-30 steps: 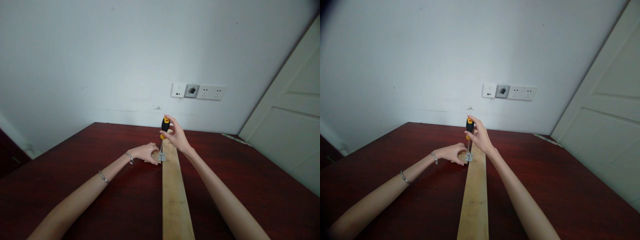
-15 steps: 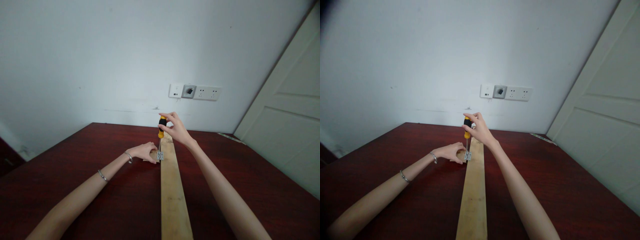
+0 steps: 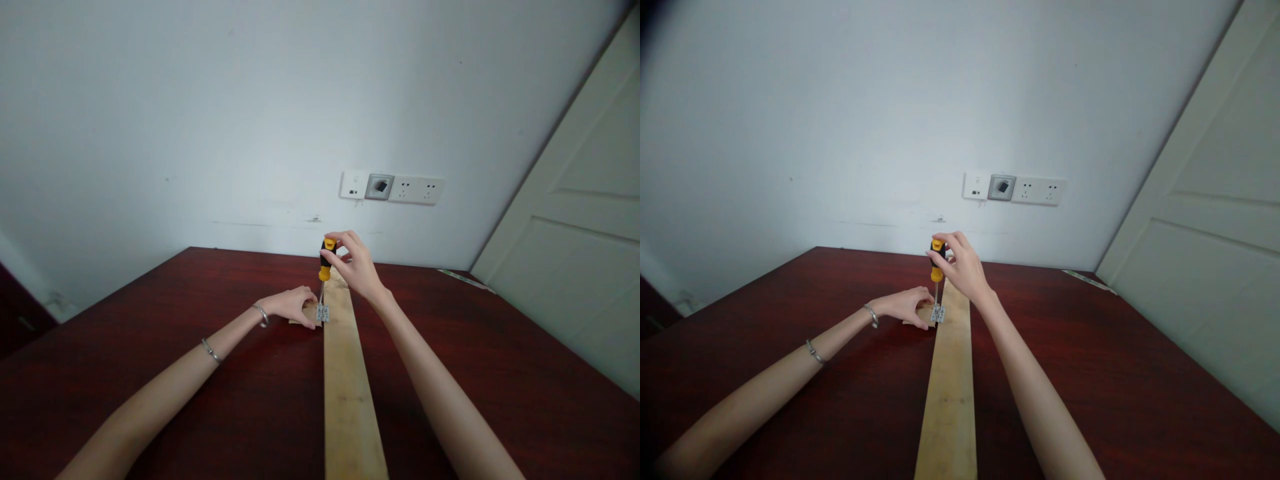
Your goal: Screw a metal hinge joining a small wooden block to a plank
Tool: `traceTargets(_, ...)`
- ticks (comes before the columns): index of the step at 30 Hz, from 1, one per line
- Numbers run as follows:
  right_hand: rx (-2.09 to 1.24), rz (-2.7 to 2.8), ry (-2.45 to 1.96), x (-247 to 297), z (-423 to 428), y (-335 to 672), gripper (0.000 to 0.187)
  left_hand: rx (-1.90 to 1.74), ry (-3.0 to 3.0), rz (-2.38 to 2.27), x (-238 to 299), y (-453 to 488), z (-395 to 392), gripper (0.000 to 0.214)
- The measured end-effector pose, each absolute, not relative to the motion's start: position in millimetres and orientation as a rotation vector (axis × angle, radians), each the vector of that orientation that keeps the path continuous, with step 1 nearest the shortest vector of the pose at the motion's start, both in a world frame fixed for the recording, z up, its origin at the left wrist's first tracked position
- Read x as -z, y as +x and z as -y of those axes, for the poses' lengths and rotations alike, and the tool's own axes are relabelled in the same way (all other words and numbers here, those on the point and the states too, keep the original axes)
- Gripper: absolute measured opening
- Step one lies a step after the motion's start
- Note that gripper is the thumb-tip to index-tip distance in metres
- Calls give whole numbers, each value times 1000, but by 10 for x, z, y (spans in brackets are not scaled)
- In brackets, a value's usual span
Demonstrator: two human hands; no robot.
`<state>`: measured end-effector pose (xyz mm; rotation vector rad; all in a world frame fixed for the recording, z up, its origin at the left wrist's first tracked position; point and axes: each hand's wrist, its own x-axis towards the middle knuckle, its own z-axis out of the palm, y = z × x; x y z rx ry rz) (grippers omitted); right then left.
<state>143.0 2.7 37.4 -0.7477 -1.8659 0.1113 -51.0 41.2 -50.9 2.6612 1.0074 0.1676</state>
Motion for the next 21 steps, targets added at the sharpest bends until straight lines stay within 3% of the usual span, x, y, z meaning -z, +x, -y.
traceTargets(7, -310, 1893, -694, -367, -72, 1468, 35, -169, 2667, -1010, 507, -503, -404, 66)
traceTargets(21, -342, 1865, -648, -313, -122, 1408, 33, -205, 2670, -1002, 519, -506, -422, 66)
